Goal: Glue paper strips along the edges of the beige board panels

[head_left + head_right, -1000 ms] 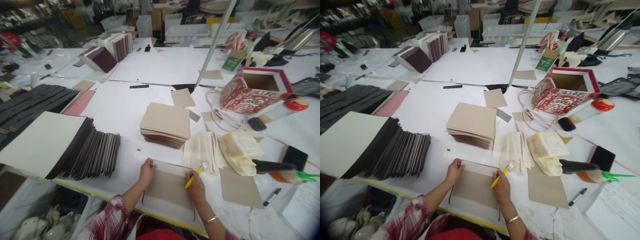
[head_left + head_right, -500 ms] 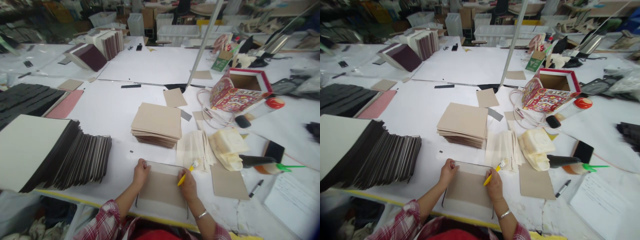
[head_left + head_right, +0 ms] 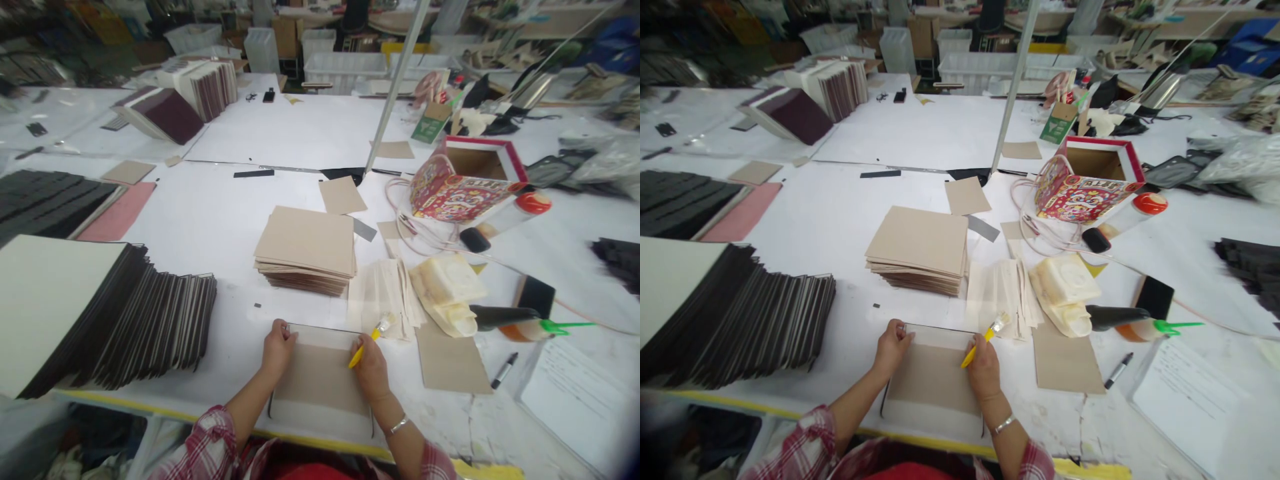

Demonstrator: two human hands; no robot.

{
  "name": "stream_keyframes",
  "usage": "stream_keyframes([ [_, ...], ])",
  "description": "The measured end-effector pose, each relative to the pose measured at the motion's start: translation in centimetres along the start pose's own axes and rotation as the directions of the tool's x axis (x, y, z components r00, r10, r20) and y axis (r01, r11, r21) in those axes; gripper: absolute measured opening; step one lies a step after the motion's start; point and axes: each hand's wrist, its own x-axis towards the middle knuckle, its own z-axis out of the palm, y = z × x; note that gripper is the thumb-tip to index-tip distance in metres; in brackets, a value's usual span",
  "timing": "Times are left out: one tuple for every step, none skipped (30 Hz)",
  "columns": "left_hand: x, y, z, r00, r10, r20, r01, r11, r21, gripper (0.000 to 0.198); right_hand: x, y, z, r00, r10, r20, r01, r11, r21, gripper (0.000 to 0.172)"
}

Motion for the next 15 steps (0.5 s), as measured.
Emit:
stream_keyframes([
  [0.0,0.0,-0.3,0.999,0.029,-0.014,-0.028,0.998,0.051,0.026,0.1,0.0,-0.1,1.000,0.008,-0.002,-0.008,1.000,-0.024,0.021],
  [-0.1,0.0,-0.6,0.997,0.073,-0.039,-0.068,0.990,0.122,0.030,0.2,0.0,-0.2,1.000,0.021,-0.007,-0.022,0.998,-0.055,0.023],
  [-0.1,-0.1,-0.9,0.989,0.133,-0.066,-0.117,0.971,0.209,0.036,0.3,0.0,-0.4,0.999,0.030,-0.016,-0.031,0.996,-0.086,0.025],
  [-0.2,-0.3,-1.1,0.974,0.210,-0.080,-0.177,0.936,0.304,0.040,0.3,-0.1,-0.5,0.999,0.023,-0.025,-0.026,0.994,-0.109,0.026],
  [-0.3,-0.5,-1.3,0.952,0.301,-0.062,-0.255,0.885,0.389,0.043,0.3,-0.2,-0.6,1.000,-0.003,-0.030,0.000,0.993,-0.115,0.025],
  [-0.4,-0.8,-1.4,0.919,0.395,0.002,-0.353,0.820,0.450,0.043,0.3,-0.4,-0.6,0.998,-0.052,-0.027,0.049,0.994,-0.099,0.024],
  [-0.6,-1.2,-1.5,0.876,0.473,0.095,-0.457,0.750,0.478,0.042,0.1,-0.6,-0.6,0.993,-0.119,-0.014,0.118,0.991,-0.061,0.023],
  [-0.8,-1.5,-1.5,0.831,0.523,0.191,-0.544,0.687,0.482,0.042,0.0,-0.9,-0.6,0.981,-0.195,0.007,0.195,0.981,-0.007,0.027],
  [-1.1,-1.7,-1.7,0.796,0.544,0.264,-0.598,0.642,0.479,0.042,-0.3,-1.1,-0.6,0.964,-0.264,0.033,0.262,0.964,0.051,0.033],
  [-1.5,-1.7,-2.1,0.787,0.537,0.303,-0.613,0.623,0.487,0.042,-0.6,-1.2,-0.7,0.947,-0.315,0.059,0.308,0.946,0.102,0.040],
  [-1.9,-1.4,-2.8,0.802,0.514,0.304,-0.592,0.624,0.510,0.039,-0.9,-1.1,-0.9,0.935,-0.343,0.086,0.330,0.934,0.140,0.047],
  [-2.5,-0.9,-3.9,0.830,0.486,0.273,-0.551,0.637,0.540,0.036,-1.1,-1.0,-1.1,0.930,-0.351,0.107,0.331,0.929,0.166,0.052],
  [-3.1,-0.2,-5.6,0.847,0.479,0.232,-0.519,0.645,0.562,0.032,-1.3,-0.7,-1.5,0.934,-0.337,0.118,0.313,0.932,0.182,0.055],
  [-3.9,0.8,-7.7,0.840,0.506,0.196,-0.518,0.638,0.570,0.029,-1.3,-0.3,-1.8,0.941,-0.315,0.126,0.288,0.938,0.195,0.056],
  [-4.8,1.9,-10.3,0.815,0.559,0.151,-0.532,0.620,0.576,0.027,-1.2,0.0,-2.1,0.950,-0.290,0.115,0.263,0.942,0.209,0.054],
])
